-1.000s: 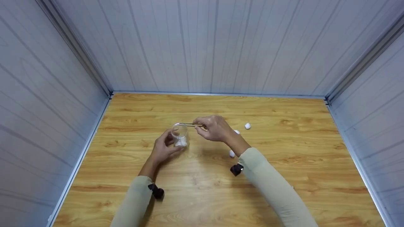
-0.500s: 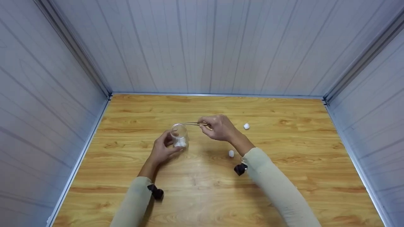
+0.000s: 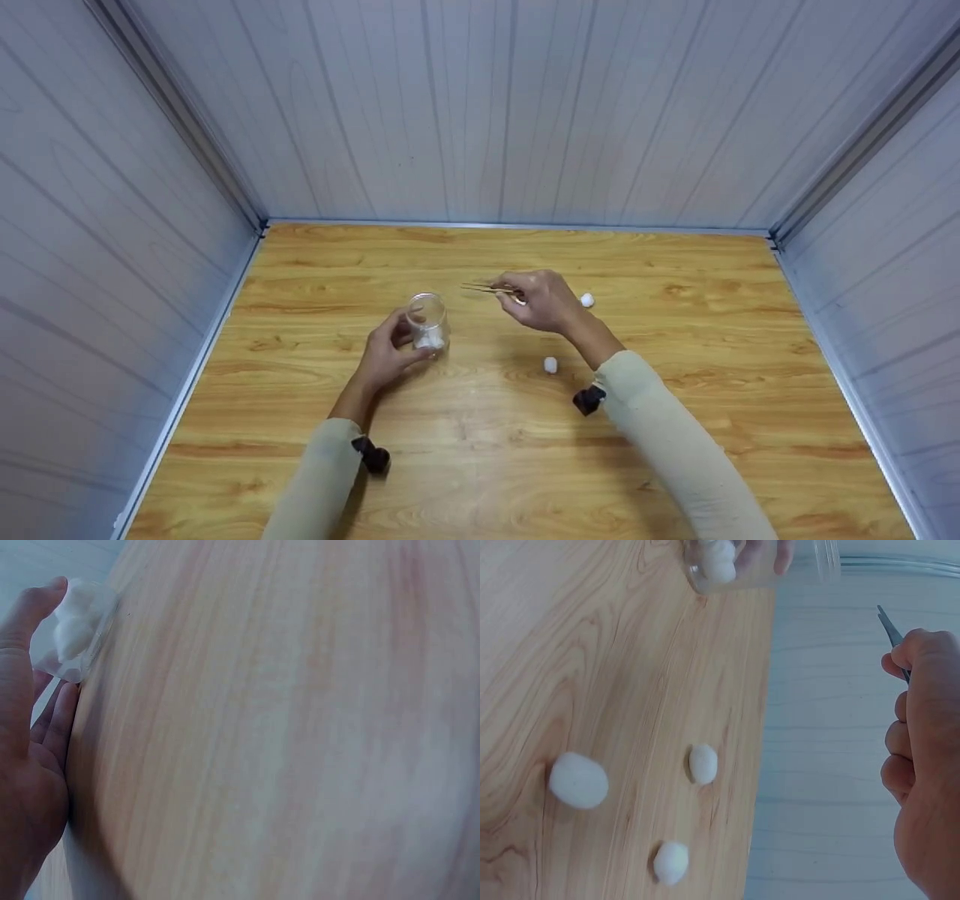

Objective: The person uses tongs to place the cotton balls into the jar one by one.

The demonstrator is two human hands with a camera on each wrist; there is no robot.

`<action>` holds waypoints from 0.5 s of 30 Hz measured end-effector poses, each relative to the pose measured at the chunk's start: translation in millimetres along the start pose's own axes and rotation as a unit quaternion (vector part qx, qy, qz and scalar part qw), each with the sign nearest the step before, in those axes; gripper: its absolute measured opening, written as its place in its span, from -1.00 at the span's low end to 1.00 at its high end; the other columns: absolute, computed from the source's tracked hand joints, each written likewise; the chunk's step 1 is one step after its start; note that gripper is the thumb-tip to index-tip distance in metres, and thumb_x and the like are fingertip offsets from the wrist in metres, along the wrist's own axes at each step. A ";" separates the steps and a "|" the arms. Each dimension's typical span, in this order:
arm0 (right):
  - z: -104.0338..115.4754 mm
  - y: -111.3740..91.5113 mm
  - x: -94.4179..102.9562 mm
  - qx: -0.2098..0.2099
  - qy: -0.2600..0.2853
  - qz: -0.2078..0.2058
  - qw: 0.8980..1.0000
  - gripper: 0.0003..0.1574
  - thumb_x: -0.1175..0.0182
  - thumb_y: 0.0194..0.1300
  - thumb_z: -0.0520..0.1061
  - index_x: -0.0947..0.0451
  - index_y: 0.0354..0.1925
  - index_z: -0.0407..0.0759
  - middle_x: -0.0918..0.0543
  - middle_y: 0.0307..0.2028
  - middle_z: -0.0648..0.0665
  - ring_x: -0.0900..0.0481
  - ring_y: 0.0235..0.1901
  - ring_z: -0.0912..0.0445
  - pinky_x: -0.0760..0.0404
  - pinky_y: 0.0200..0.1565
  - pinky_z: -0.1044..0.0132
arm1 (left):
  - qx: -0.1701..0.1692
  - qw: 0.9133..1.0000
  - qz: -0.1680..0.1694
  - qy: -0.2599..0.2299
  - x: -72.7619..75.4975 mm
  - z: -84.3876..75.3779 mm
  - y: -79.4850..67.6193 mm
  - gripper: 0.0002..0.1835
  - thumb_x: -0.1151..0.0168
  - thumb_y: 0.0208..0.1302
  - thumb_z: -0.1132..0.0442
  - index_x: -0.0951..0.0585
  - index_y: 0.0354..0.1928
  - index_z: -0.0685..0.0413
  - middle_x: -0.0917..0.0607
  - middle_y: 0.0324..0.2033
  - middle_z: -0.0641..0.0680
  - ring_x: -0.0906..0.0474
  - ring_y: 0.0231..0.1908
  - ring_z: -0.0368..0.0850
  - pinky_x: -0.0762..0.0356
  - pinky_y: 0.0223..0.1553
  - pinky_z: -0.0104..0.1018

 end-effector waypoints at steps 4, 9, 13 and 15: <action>-6.1 -4.8 2.8 -0.013 -0.006 0.004 1.000 -0.72 -0.29 0.62 -0.12 -0.79 0.13 -0.21 -0.94 -0.23 -0.25 -0.81 -0.48 -0.07 -0.85 -0.29 -0.07 | 0.005 1.000 0.001 0.001 0.1 1.0 0.2 -0.26 -0.68 0.22 0.47 -0.60 0.43 0.17 -0.72 0.31 0.27 -0.70 0.34 0.17 -0.71 0.44 -0.25; -14.2 -11.2 7.4 -0.030 -0.007 0.010 0.999 -0.71 -0.28 0.64 -0.12 -0.79 0.12 -0.24 -0.94 -0.21 -0.25 -0.80 -0.48 -0.07 -0.83 -0.32 -0.06 | 0.006 1.000 0.003 0.001 -0.6 2.5 1.9 -0.28 -0.69 0.22 0.45 -0.61 0.41 0.15 -0.73 0.25 0.27 -0.71 0.32 0.18 -0.73 0.42 -0.24; -20.9 -16.5 12.2 -0.034 -0.005 0.005 0.999 -0.72 -0.30 0.62 -0.13 -0.80 0.11 -0.26 -0.94 -0.17 -0.26 -0.87 -0.39 -0.09 -0.87 -0.27 -0.07 | 0.005 1.000 0.002 -0.002 -0.5 2.4 2.2 -0.29 -0.70 0.20 0.45 -0.62 0.38 0.17 -0.73 0.25 0.28 -0.71 0.32 0.18 -0.73 0.41 -0.25; -24.2 -19.3 14.1 -0.037 -0.006 0.004 0.999 -0.72 -0.30 0.62 -0.14 -0.80 0.11 -0.26 -0.94 -0.16 -0.26 -0.87 -0.38 -0.10 -0.87 -0.26 -0.08 | 0.003 1.000 0.002 -0.003 -0.2 2.1 1.9 -0.30 -0.71 0.19 0.46 -0.62 0.37 0.17 -0.73 0.26 0.28 -0.71 0.32 0.17 -0.72 0.39 -0.28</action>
Point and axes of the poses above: each hand's wrist, its own y-axis towards the middle knuckle, its own x-axis out of the back of the hand, z = x × y, the point moved 5 cm from there along y, towards the middle knuckle
